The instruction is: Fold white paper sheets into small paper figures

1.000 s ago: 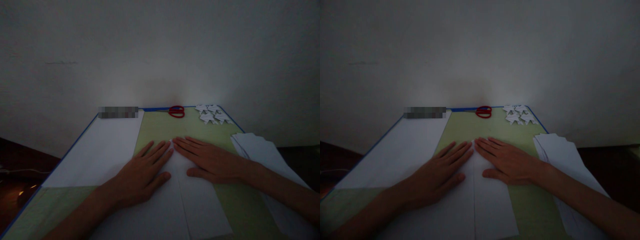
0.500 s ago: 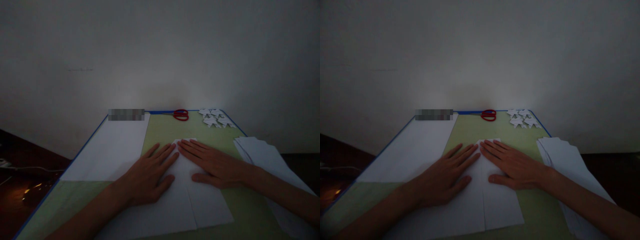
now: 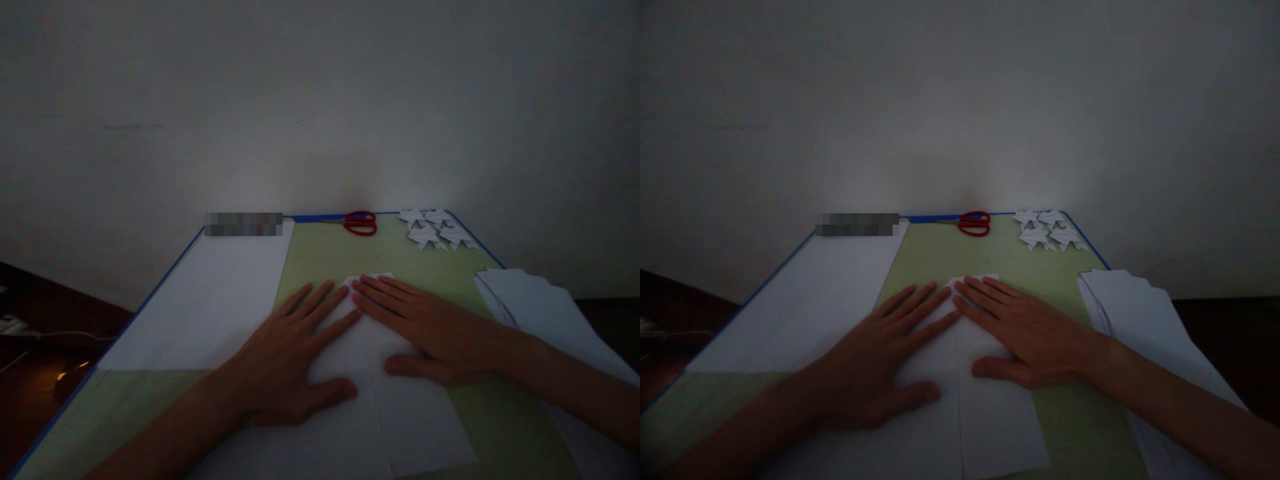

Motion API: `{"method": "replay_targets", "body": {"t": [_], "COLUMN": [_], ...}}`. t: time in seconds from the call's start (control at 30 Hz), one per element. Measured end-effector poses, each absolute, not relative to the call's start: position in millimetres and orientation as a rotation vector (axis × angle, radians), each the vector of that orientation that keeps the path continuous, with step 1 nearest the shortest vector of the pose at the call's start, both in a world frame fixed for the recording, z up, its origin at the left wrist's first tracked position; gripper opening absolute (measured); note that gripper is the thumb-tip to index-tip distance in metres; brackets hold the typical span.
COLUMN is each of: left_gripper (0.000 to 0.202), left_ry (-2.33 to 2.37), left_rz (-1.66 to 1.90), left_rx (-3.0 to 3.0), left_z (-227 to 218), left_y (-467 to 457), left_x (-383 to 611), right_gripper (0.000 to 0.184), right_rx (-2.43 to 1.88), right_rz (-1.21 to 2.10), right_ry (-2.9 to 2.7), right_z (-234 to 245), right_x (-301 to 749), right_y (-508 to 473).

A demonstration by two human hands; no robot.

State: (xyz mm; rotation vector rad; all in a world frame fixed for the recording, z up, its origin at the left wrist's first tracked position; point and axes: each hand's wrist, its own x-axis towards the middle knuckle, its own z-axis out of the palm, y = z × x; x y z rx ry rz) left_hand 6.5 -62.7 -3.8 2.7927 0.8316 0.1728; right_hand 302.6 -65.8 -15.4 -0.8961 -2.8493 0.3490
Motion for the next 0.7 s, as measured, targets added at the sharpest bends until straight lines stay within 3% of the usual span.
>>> {"method": "replay_targets", "body": {"t": [0.13, 0.7], "left_gripper": [0.103, 0.101], "left_ry": [0.875, 0.882], "left_rz": [0.168, 0.158], "left_rx": [2.780, 2.794], "left_z": [-5.0, -7.2], "left_y": [-63.0, -63.5], "left_x": [7.0, 7.6], "right_gripper": [0.093, 0.098], "right_rx": [-0.913, -0.968], "right_rz": [0.396, 0.319], "right_ry": [-2.809, -2.808], "right_z": [-12.7, -16.3], "right_x": [300.8, 301.0], "right_y": [-66.5, -71.1]}}
